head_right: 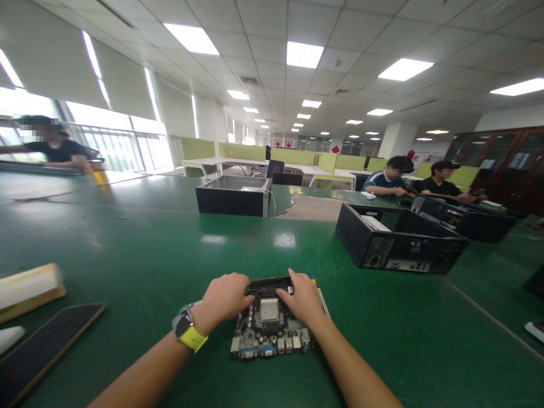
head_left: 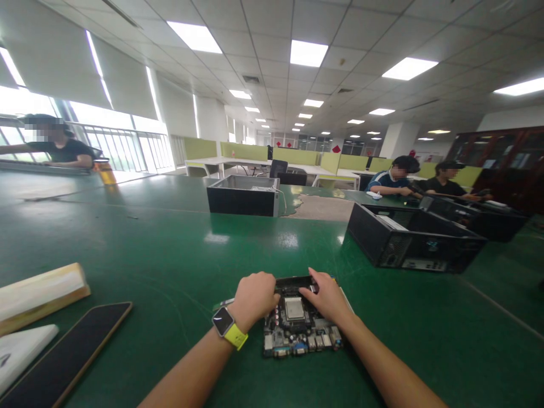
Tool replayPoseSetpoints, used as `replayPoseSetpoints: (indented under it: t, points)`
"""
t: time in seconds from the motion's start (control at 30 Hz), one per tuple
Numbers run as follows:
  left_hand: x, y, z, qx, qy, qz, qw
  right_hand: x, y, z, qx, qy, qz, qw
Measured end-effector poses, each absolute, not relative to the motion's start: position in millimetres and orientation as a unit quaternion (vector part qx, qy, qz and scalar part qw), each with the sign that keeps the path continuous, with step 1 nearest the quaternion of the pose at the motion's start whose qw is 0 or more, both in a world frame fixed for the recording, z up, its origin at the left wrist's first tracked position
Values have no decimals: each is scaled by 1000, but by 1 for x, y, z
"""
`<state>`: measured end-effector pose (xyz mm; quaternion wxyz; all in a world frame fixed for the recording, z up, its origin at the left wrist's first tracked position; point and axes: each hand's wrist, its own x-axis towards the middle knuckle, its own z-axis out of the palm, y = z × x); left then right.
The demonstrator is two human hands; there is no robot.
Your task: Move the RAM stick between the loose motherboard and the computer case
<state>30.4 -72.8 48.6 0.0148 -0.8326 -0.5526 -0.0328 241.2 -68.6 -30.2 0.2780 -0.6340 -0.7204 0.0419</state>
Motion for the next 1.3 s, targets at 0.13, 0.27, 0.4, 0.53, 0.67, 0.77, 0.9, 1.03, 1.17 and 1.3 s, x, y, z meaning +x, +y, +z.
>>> replayPoseSetpoints:
  t: [0.13,0.27,0.4,0.53,0.67,0.77,0.9,1.03,1.17,1.3]
  points:
    - [25,-63,46,-830,-556,-45,-27,242,-66,-34,-604,-739,50,294]
    - [19,-52,39,-834,-544,-55,-70,242,-64,-35,-586,-750,57,300]
    - [18,-49,38,-831,-548,-73,-66,241,-64,-34,-592,-744,70,301]
    - [18,-49,38,-828,-552,-64,-73,241,-65,-32,-593,-745,77,295]
    - [16,-46,37,-828,-551,-65,-82,241,-66,-28,-593,-752,76,279]
    - [16,-44,36,-827,-552,-78,-76,240,-67,-27,-594,-751,76,276]
    - [17,-44,37,-819,-566,-70,-74,240,-65,-28,-596,-751,74,276]
    - [17,-44,35,-824,-557,-70,-76,241,-65,-29,-596,-752,67,275]
    - [15,-41,31,-836,-540,-69,-74,241,-65,-29,-591,-755,64,276]
    - [14,-38,28,-844,-527,-71,-67,241,-66,-28,-594,-755,67,270]
